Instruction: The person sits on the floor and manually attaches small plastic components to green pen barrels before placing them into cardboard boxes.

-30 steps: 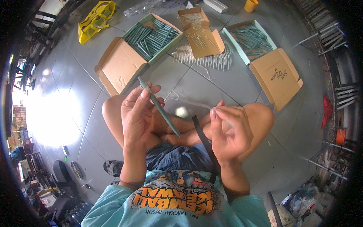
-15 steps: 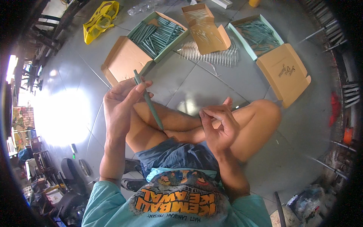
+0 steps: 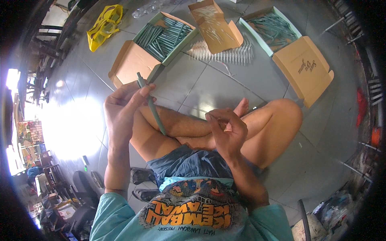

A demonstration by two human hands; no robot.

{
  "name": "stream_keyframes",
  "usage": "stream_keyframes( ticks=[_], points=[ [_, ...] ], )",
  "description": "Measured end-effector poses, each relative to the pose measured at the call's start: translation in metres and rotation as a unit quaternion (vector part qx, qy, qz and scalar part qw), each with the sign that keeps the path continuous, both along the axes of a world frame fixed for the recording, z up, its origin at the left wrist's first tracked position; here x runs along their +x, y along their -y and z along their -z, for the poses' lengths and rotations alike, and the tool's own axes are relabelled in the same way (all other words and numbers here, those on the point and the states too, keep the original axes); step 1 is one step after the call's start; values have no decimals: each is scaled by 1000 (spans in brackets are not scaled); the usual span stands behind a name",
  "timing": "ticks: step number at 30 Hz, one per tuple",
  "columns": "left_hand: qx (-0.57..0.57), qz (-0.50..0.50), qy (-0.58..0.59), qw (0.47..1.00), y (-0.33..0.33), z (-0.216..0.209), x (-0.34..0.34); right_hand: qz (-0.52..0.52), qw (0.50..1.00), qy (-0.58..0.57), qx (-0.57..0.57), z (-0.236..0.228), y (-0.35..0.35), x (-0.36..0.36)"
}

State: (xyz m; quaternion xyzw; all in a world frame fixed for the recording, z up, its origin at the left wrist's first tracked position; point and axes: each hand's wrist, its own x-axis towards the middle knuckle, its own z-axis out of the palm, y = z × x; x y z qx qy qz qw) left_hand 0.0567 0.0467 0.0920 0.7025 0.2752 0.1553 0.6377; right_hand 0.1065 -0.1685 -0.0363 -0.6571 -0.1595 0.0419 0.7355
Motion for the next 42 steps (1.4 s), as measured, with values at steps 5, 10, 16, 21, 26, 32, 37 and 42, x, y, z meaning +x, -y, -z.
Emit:
stream_keyframes(
  ticks=[5,10,16,21,26,32,37,42],
  points=[
    [23,8,-16,1000,-3,0,1,-4,1000,0,-10,3,-2,0],
    [20,9,-15,1000,-6,2,1,-7,1000,-10,-4,6,-3,-1],
    [-8,9,-4,1000,-9,3,1,-7,999,-38,-38,9,0,-1],
    [2,10,-11,1000,-10,2,2,-11,997,-82,-7,12,-2,-2],
    [25,9,-18,999,-12,4,3,-26,991,-121,46,17,-6,-5],
    [43,7,-32,999,-14,-1,5,-27,990,-132,49,23,-4,-5],
    [60,11,-43,997,-14,-4,7,-38,977,-185,95,21,-1,-3],
    [72,10,-49,996,-15,-5,10,-41,974,-194,106,25,0,-2]
  ],
)
